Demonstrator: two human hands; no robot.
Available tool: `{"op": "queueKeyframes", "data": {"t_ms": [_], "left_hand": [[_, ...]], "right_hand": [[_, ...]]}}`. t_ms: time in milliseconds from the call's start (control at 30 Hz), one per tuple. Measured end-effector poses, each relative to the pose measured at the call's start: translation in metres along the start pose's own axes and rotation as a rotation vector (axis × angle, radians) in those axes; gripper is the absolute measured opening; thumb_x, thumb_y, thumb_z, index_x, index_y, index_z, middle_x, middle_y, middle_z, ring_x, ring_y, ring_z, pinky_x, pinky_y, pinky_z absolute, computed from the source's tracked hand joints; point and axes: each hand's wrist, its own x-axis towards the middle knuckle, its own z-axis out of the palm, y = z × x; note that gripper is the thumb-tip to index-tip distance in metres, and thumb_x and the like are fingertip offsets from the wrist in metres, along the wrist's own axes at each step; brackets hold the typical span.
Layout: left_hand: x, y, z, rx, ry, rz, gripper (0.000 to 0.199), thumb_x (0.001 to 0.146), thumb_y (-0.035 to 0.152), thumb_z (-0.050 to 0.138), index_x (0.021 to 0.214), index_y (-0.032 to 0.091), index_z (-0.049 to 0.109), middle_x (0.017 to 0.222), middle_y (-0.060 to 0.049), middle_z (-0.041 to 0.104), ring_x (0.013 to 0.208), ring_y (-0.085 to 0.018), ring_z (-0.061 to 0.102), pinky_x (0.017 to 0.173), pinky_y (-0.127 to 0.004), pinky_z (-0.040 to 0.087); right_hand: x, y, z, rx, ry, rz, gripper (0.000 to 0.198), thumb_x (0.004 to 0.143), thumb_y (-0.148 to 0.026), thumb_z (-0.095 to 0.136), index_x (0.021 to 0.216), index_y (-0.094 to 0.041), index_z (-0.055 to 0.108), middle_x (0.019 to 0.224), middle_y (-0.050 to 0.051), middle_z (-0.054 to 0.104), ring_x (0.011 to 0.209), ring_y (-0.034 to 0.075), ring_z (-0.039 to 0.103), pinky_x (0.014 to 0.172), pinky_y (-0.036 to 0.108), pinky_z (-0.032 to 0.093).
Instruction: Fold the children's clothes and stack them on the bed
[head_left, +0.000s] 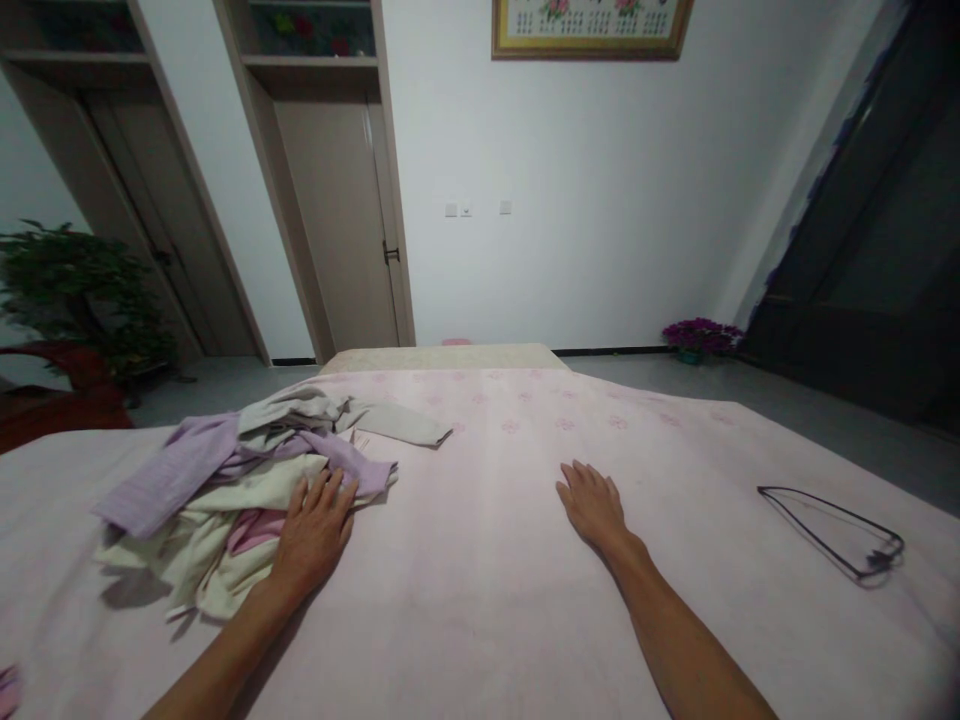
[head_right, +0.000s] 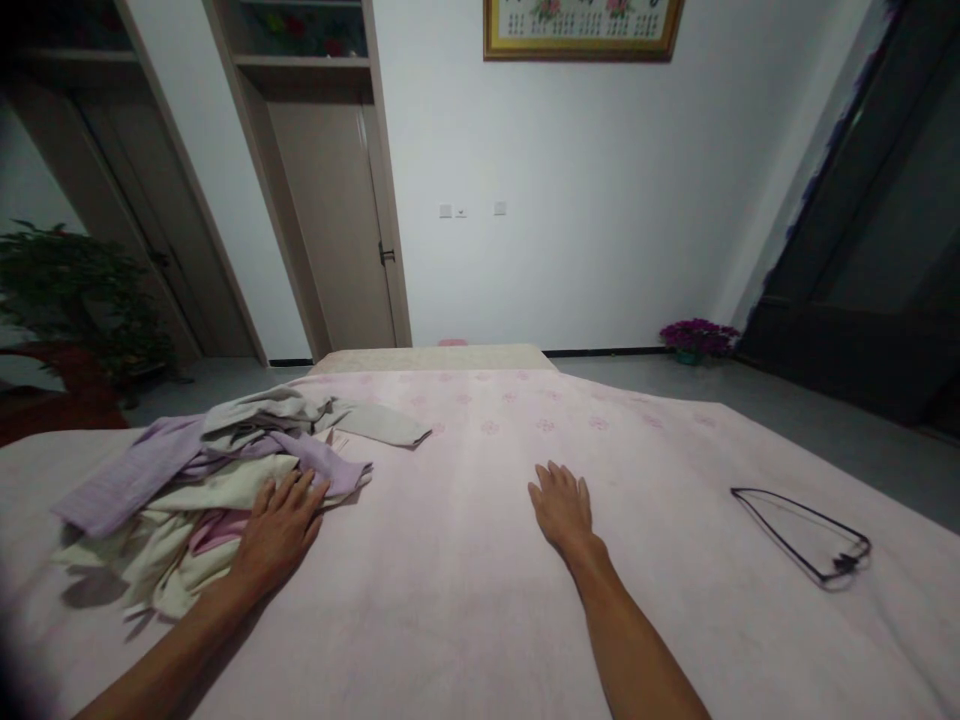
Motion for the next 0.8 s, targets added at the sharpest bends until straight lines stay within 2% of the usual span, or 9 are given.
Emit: {"op": "queueKeyframes", "data": {"t_ms": [133,467,800], "left_hand": [[-0.011,-0.001,0.01,-0.028,0.022,-0.043,0.047,0.091,0.024,0.05,0.137,0.018,0.06,0.145,-0.017,0.055,0.136,-0.035,0.047,0.118,-0.056,0.026],[-0.012,-0.004,0.014,-0.054,0.035,-0.056,0.049,0.088,0.021,0.051,0.136,0.019,0.061,0.145,-0.016,0.056,0.137,-0.033,0.047,0.117,-0.055,0.028],[-0.009,-0.002,0.012,-0.067,0.011,-0.078,0.05,0.086,0.021,0.052,0.136,0.02,0.061,0.145,-0.014,0.057,0.136,-0.031,0.048,0.118,-0.053,0.027]], "right_hand": [[0.001,0.001,0.002,-0.01,-0.034,0.001,0.057,0.103,-0.045,0.025,0.154,-0.023,0.037,0.163,0.009,0.03,0.15,0.028,0.023,0.12,0.052,0.012],[0.002,0.01,0.0,-0.007,-0.064,0.001,0.059,0.103,-0.048,0.025,0.156,-0.023,0.034,0.165,0.007,0.027,0.151,0.028,0.019,0.121,0.051,0.01],[0.012,0.053,0.002,0.019,-0.029,0.183,0.065,0.101,-0.052,0.024,0.157,-0.02,0.034,0.165,0.011,0.026,0.151,0.031,0.019,0.12,0.054,0.013]]}}
